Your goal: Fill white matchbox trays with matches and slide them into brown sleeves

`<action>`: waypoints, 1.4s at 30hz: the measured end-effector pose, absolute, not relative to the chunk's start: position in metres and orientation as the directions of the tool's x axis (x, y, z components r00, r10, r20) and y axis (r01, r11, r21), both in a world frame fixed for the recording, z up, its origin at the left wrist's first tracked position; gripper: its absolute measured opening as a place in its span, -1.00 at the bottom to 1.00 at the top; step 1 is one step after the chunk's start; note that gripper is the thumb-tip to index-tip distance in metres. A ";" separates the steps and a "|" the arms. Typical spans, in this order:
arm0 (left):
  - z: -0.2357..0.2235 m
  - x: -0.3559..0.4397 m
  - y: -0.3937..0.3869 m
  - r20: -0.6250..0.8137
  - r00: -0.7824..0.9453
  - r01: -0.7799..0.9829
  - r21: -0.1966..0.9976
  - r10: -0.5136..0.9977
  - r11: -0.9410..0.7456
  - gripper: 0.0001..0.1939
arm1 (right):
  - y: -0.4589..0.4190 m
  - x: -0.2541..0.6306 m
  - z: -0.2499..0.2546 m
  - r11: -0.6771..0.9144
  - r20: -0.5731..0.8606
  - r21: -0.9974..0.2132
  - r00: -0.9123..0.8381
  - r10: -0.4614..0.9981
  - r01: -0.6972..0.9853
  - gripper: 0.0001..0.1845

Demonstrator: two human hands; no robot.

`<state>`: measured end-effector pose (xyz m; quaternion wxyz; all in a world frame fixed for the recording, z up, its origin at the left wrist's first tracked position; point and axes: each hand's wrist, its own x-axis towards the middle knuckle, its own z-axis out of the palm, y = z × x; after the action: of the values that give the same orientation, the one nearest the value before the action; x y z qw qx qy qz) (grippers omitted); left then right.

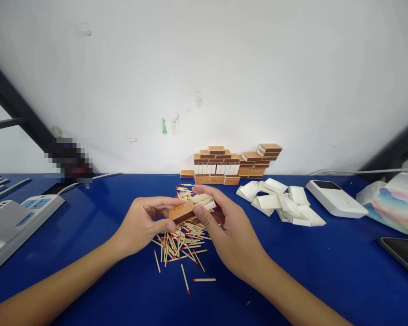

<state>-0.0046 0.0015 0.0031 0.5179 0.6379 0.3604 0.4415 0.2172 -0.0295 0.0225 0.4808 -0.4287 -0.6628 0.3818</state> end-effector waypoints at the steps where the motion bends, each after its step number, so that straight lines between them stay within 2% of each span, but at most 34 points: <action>1: 0.005 -0.003 -0.001 0.180 0.348 0.012 0.980 0.920 -0.197 -0.43 | -0.028 0.219 0.023 0.339 0.298 -0.919 -0.209 0.931 0.200 -0.58; 6: 0.010 -0.001 -0.007 0.153 0.367 0.037 0.983 0.917 -0.179 -0.38 | -0.026 0.226 0.025 0.388 0.294 -0.892 -0.353 0.888 0.233 -0.57; 8: 0.008 0.000 -0.006 0.165 0.366 0.013 0.983 0.916 -0.183 -0.41 | -0.032 0.224 0.024 0.396 0.277 -0.879 -0.392 0.877 0.266 -0.50; 11: 0.005 0.002 -0.005 0.184 0.379 0.025 0.978 0.907 -0.208 -0.42 | -0.042 0.219 0.019 0.349 0.177 -0.882 -0.465 0.868 0.316 -0.37; 13: 0.003 0.003 -0.005 0.194 0.364 0.050 0.973 0.911 -0.227 -0.43 | -0.043 0.217 0.016 0.324 0.143 -0.886 -0.470 0.871 0.332 -0.33; 18: 0.001 -0.001 0.000 0.215 0.333 0.136 0.952 0.918 -0.273 -0.60 | -0.036 0.221 0.011 0.362 0.197 -0.860 -0.420 0.886 0.359 -0.33; 23: 0.003 0.000 -0.004 0.294 0.323 0.193 0.910 0.899 -0.367 -0.62 | -0.042 0.221 0.010 0.406 0.179 -0.817 -0.489 0.854 0.410 -0.13; 27: 0.005 0.002 -0.007 0.383 0.311 0.279 0.838 0.870 -0.469 -0.64 | -0.043 0.219 0.008 0.406 0.175 -0.814 -0.492 0.853 0.415 -0.15; 29: 0.008 -0.003 0.000 0.416 0.325 0.332 0.791 0.849 -0.514 -0.62 | -0.036 0.220 0.006 0.436 0.233 -0.809 -0.465 0.854 0.394 -0.19; 31: 0.010 -0.012 0.014 0.433 0.297 0.426 0.738 0.851 -0.523 -0.58 | -0.024 0.225 0.005 0.506 0.369 -0.776 -0.379 0.848 0.377 -0.23; 33: 0.009 -0.024 0.035 0.437 0.244 0.547 0.675 0.866 -0.495 -0.57 | -0.008 0.234 0.005 0.576 0.524 -0.688 -0.245 0.815 0.442 -0.33; 35: 0.004 -0.036 0.059 0.434 0.232 0.623 0.621 0.871 -0.475 -0.61 | 0.008 0.245 0.004 0.580 0.615 -0.618 -0.134 0.777 0.531 -0.43; 38: -0.005 -0.047 0.092 0.375 0.211 0.760 0.517 0.902 -0.393 -0.66 | 0.024 0.258 0.003 0.550 0.671 -0.578 -0.033 0.741 0.603 -0.51; 42: -0.010 -0.049 0.123 0.361 0.227 0.824 0.423 0.905 -0.376 -0.70 | 0.028 0.261 0.001 0.556 0.685 -0.522 -0.071 0.725 0.646 -0.56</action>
<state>-0.0487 0.1228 -0.0102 0.0712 0.7799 0.5542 0.2819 0.2614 0.0276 0.0010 0.4943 -0.4694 -0.7306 0.0399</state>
